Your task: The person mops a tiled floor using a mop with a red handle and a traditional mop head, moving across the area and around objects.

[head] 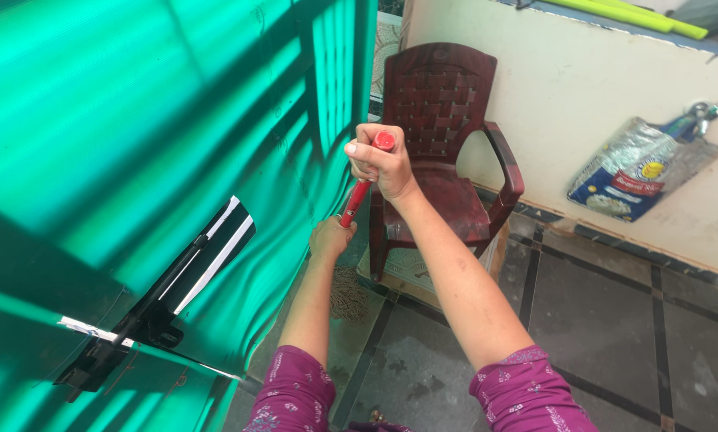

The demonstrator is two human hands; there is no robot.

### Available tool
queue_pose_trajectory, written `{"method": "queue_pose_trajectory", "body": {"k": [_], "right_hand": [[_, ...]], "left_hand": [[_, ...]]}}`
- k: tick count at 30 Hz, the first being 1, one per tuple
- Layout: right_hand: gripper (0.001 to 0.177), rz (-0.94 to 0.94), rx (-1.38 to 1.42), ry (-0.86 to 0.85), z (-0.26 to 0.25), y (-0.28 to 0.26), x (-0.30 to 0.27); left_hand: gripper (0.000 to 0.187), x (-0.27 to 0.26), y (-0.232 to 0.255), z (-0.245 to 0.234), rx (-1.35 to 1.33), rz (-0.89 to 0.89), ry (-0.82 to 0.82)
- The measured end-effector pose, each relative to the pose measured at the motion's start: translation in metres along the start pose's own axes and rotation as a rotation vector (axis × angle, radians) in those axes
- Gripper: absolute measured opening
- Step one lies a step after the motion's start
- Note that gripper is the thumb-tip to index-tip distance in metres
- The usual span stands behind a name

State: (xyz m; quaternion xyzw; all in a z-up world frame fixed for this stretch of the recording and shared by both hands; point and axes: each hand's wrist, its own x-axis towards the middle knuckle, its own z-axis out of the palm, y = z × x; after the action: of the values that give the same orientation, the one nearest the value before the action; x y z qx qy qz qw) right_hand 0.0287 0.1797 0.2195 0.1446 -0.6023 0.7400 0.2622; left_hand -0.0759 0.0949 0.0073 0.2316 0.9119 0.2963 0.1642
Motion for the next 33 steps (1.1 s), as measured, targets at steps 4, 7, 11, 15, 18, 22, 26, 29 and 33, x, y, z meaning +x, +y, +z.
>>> {"method": "queue_pose_trajectory", "body": {"k": [4, 7, 11, 15, 18, 22, 26, 29, 33], "right_hand": [[0.042, 0.03, 0.017, -0.045, -0.019, -0.003, 0.012], [0.042, 0.051, 0.034, -0.059, -0.028, -0.003, 0.02], [0.04, 0.022, 0.036, -0.03, -0.026, 0.007, 0.034], [0.03, -0.104, -0.12, 0.337, -0.007, 0.035, 0.044], [0.028, -0.19, -0.257, 0.509, 0.004, 0.05, 0.047], [0.027, -0.137, -0.133, 0.658, 0.008, 0.058, 0.064], [0.038, -0.115, -0.025, 0.507, 0.01, 0.065, 0.089], [0.042, -0.016, 0.048, 0.341, 0.014, 0.071, 0.113], [0.041, 0.096, 0.146, 0.081, 0.012, 0.074, 0.149]], "left_hand": [[0.035, 0.015, 0.003, 0.009, 0.029, 0.063, 0.026], [0.036, 0.023, 0.005, 0.012, 0.023, 0.066, 0.047], [0.036, 0.029, 0.015, 0.001, 0.019, 0.001, 0.023], [0.035, 0.035, 0.021, -0.007, -0.032, -0.057, 0.111], [0.036, 0.049, 0.017, -0.009, -0.048, -0.05, 0.1], [0.049, 0.085, -0.01, -0.007, 0.036, 0.155, -0.001], [0.044, 0.133, -0.04, -0.023, -0.032, 0.268, -0.314], [0.047, 0.15, -0.051, -0.047, 0.048, 0.346, -0.366], [0.052, 0.156, -0.049, -0.073, 0.115, 0.339, -0.324]]}}
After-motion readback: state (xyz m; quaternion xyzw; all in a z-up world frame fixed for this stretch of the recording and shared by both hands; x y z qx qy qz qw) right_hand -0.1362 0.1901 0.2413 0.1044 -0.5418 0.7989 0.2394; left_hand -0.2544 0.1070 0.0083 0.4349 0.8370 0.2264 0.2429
